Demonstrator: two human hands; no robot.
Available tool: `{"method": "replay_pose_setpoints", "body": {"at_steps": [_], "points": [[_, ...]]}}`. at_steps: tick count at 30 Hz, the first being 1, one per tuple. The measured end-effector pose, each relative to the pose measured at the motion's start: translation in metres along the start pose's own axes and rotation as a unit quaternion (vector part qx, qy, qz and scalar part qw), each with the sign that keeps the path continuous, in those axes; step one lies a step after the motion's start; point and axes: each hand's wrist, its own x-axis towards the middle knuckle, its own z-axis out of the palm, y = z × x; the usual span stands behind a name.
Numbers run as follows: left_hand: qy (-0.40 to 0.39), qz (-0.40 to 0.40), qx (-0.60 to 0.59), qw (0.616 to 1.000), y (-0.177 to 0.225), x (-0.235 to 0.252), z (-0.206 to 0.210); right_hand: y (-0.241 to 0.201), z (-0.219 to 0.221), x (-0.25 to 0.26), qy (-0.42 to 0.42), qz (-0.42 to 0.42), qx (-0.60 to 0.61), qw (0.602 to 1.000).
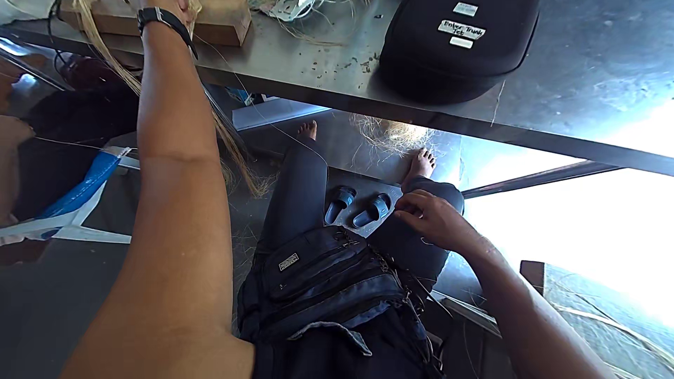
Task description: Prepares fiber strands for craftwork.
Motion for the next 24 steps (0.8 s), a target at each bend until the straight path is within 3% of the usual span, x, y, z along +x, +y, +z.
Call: {"method": "replay_pose_setpoints", "body": {"at_steps": [4,9,16,20,24], "points": [[0.011,-0.003,0.014,1.0,0.001,-0.009,0.002,0.002,0.001,-0.001,0.005,-0.009,0.002,1.0],[0.004,-0.025,0.209,0.978,0.002,-0.01,-0.003,0.003,0.002,-0.001,0.005,-0.019,0.0,1.0],[-0.001,-0.032,0.268,0.963,0.001,-0.007,-0.005,0.001,0.002,-0.001,0.006,-0.009,0.0,1.0],[-0.031,-0.01,0.235,0.971,-0.016,-0.03,-0.023,0.002,0.002,-0.003,0.002,-0.007,-0.003,1.0],[-0.094,0.046,0.179,0.978,-0.056,-0.094,-0.076,0.001,0.001,-0.003,-0.006,-0.006,-0.01,1.0]]}}
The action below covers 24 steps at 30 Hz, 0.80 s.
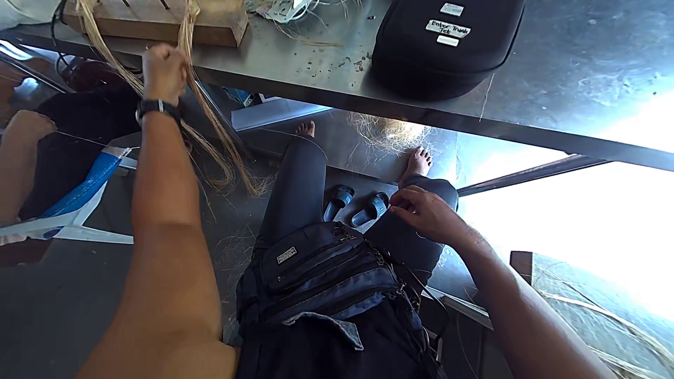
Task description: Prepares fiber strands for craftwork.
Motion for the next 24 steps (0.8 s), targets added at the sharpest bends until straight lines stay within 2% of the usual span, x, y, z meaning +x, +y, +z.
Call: {"method": "replay_pose_setpoints", "body": {"at_steps": [3,7,10,12,15,18,19,20,24], "points": [[-0.017,-0.031,0.023,0.999,-0.066,-0.06,-0.026,-0.001,-0.001,0.001,-0.003,0.0,-0.007,1.0],[0.007,-0.176,0.075,0.982,-0.184,-0.168,-0.056,-0.001,-0.001,0.003,-0.009,0.0,-0.016,1.0],[-0.019,-0.326,0.171,0.93,-0.288,-0.267,-0.08,0.0,-0.001,0.004,-0.009,0.0,-0.022,1.0],[-0.034,-0.435,0.194,0.879,-0.318,-0.331,-0.085,0.0,-0.001,0.004,-0.007,0.0,-0.022,1.0],[-0.074,-0.552,0.214,0.802,-0.332,-0.388,-0.077,0.0,0.0,0.005,-0.004,-0.001,-0.022,1.0],[-0.233,-0.507,0.386,0.735,-0.331,-0.386,-0.069,-0.002,0.002,0.006,0.001,-0.007,-0.027,1.0],[-0.24,-0.487,0.411,0.732,-0.325,-0.377,-0.065,-0.003,0.002,0.006,0.004,-0.007,-0.027,1.0],[-0.224,-0.47,0.416,0.745,-0.315,-0.365,-0.059,-0.004,0.001,0.006,0.005,-0.005,-0.026,1.0],[-0.16,-0.389,0.341,0.841,-0.26,-0.294,-0.03,-0.005,0.001,0.006,0.012,-0.009,-0.014,1.0]]}}
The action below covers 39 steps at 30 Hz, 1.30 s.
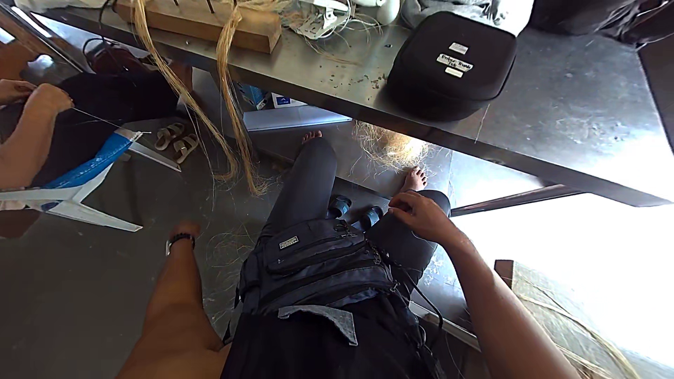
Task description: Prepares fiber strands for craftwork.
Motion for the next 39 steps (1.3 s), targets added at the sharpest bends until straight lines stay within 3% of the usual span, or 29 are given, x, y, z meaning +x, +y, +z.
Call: {"method": "replay_pose_setpoints", "body": {"at_steps": [3,5,7,10,12,14,17,22,30,39], "points": [[0.008,0.129,-0.132,0.983,0.079,0.006,-0.016,0.001,0.002,0.001,0.02,-0.002,0.007,1.0],[0.003,0.208,-0.234,0.95,0.136,0.002,-0.014,0.0,0.006,0.0,0.052,-0.002,0.011,0.999],[-0.008,0.301,-0.294,0.907,0.197,-0.032,-0.012,-0.003,0.015,0.0,0.122,-0.002,0.006,0.993],[0.051,0.46,-0.257,0.849,0.27,-0.133,-0.008,0.0,0.032,0.005,0.237,0.014,-0.106,0.966],[0.153,0.492,-0.138,0.846,0.295,-0.178,0.006,0.01,0.039,0.009,0.243,0.061,-0.191,0.949],[0.194,0.484,-0.034,0.852,0.304,-0.194,0.015,0.014,0.041,0.013,0.225,0.102,-0.227,0.942],[0.178,0.482,0.035,0.857,0.307,-0.198,0.014,0.011,0.046,0.016,0.237,0.12,-0.238,0.934],[0.174,0.48,0.055,0.858,0.314,-0.203,0.014,0.006,0.05,0.021,0.261,0.131,-0.237,0.927],[0.221,0.538,0.154,0.799,0.334,-0.215,0.023,0.003,0.042,0.021,0.274,0.125,-0.238,0.923],[0.216,0.547,0.153,0.794,0.353,-0.213,0.014,0.005,0.027,0.019,0.23,0.141,-0.27,0.924]]}}
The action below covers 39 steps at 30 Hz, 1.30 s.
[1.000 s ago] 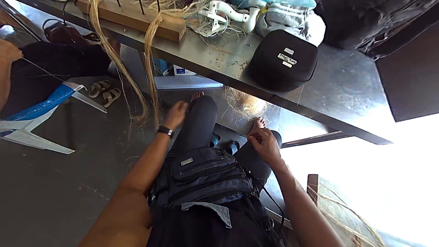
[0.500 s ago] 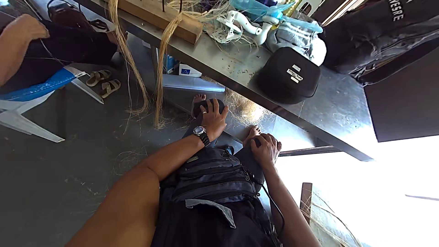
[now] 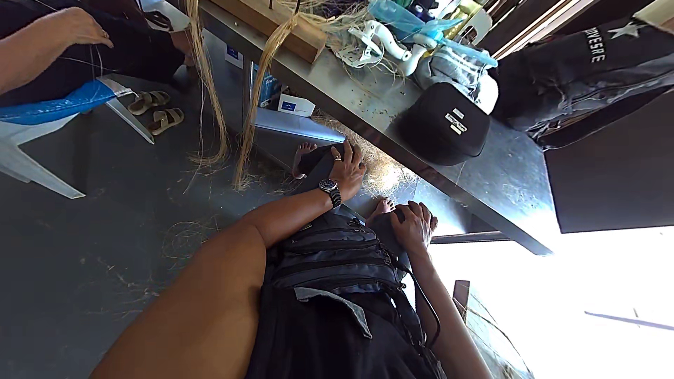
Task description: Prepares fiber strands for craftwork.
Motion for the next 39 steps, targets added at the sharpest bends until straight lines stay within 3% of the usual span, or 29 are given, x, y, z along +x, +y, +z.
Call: {"method": "replay_pose_setpoints", "body": {"at_steps": [8,14,17,34,39], "points": [[-0.011,-0.002,-0.003,1.0,0.002,0.007,-0.006,-0.018,-0.006,-0.016,-0.09,-0.015,-0.055,0.994],[-0.005,0.116,0.105,0.988,0.016,-0.021,0.005,-0.03,-0.011,-0.041,-0.116,-0.035,-0.037,0.992],[-0.012,0.136,0.104,0.985,0.017,-0.025,0.008,-0.03,-0.003,-0.05,-0.149,-0.02,-0.034,0.988],[-0.038,0.227,0.04,0.972,0.027,0.004,0.041,-0.045,0.009,-0.061,-0.139,0.008,-0.022,0.99],[-0.062,0.285,0.044,0.956,0.037,0.003,0.042,-0.052,0.014,-0.058,-0.106,-0.05,-0.002,0.993]]}}
